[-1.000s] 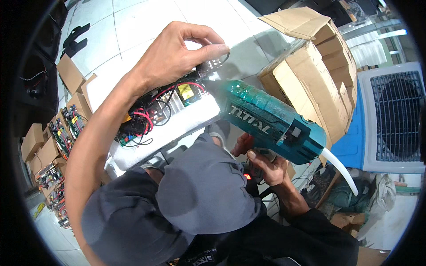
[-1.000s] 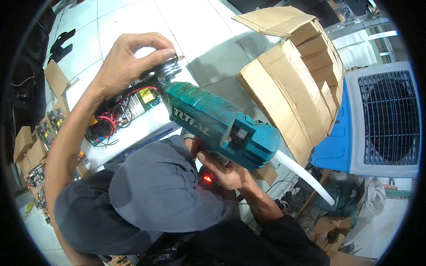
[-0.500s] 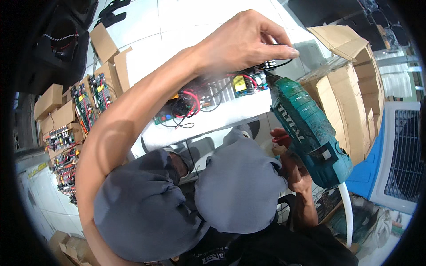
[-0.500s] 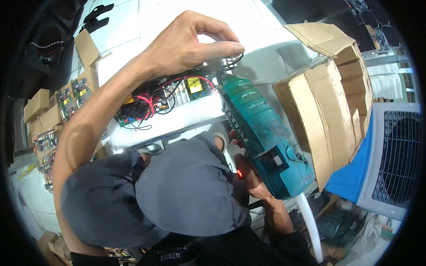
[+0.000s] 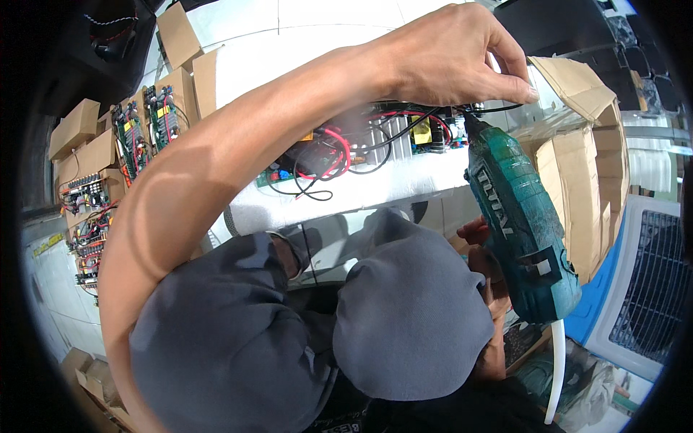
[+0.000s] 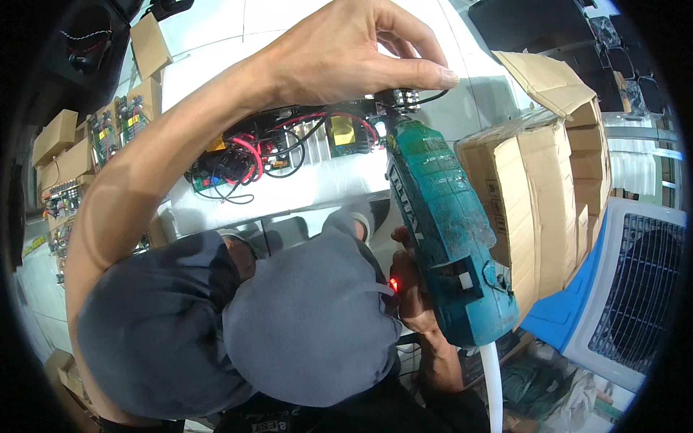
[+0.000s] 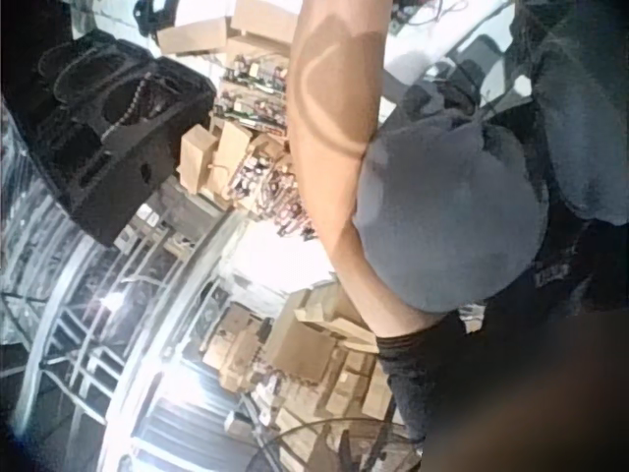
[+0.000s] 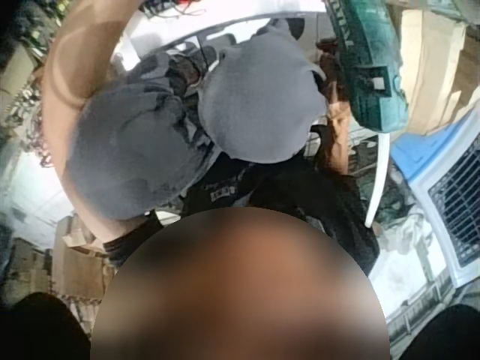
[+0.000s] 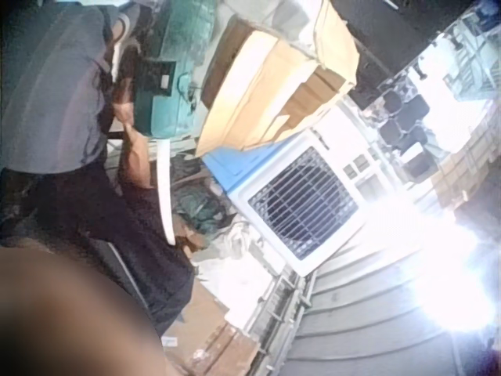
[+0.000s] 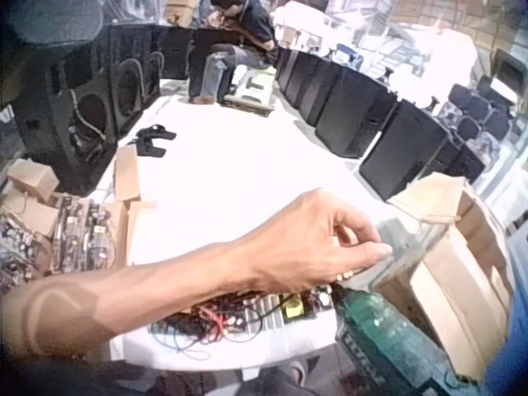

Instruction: The person sits on the floor and works on a circuit board, using a hot glue gun to apply glue to components. They handle wires and small parts while seated among boxes and electronic equipment.

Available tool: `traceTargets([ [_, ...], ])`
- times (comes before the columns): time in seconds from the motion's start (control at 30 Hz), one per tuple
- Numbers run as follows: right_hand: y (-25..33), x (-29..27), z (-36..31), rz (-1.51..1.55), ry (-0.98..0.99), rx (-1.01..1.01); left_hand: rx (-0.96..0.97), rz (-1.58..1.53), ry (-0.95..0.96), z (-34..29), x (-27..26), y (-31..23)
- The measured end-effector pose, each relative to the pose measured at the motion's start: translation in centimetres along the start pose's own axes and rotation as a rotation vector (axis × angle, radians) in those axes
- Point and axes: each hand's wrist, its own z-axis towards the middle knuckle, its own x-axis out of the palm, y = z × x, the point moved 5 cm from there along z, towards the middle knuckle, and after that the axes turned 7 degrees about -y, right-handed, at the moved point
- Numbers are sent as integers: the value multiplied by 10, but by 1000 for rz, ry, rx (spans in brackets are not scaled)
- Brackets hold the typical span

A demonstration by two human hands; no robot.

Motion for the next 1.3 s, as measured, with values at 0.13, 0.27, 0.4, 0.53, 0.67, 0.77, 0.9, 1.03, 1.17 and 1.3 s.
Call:
traceTargets([
  [0.13,24,10,10,-342,-157,-143,-51,76,-29,5,7,14],
  [0.27,42,17,16,-308,-270,-170,82,185,-110,4,8,15],
  [0.4,37,18,20,-352,-293,-184,98,214,-132,4,8,16],
  [0.53,40,17,18,-386,-294,-66,102,229,-141,5,9,18],
  [0.67,24,11,13,-422,-219,-178,107,249,-141,5,9,17],
  [0.77,30,18,12,-476,-260,-191,104,248,-137,5,10,19],
  [0.9,20,3,7,-487,-110,-90,102,240,-143,4,8,17],
  [1.03,8,-2,-3,-557,-84,-156,89,236,-130,4,9,17],
  [1.17,22,7,2,-336,-115,-57,99,226,-132,4,9,17],
  [1.3,23,17,3,20,27,-12,98,209,-116,4,9,18],
])
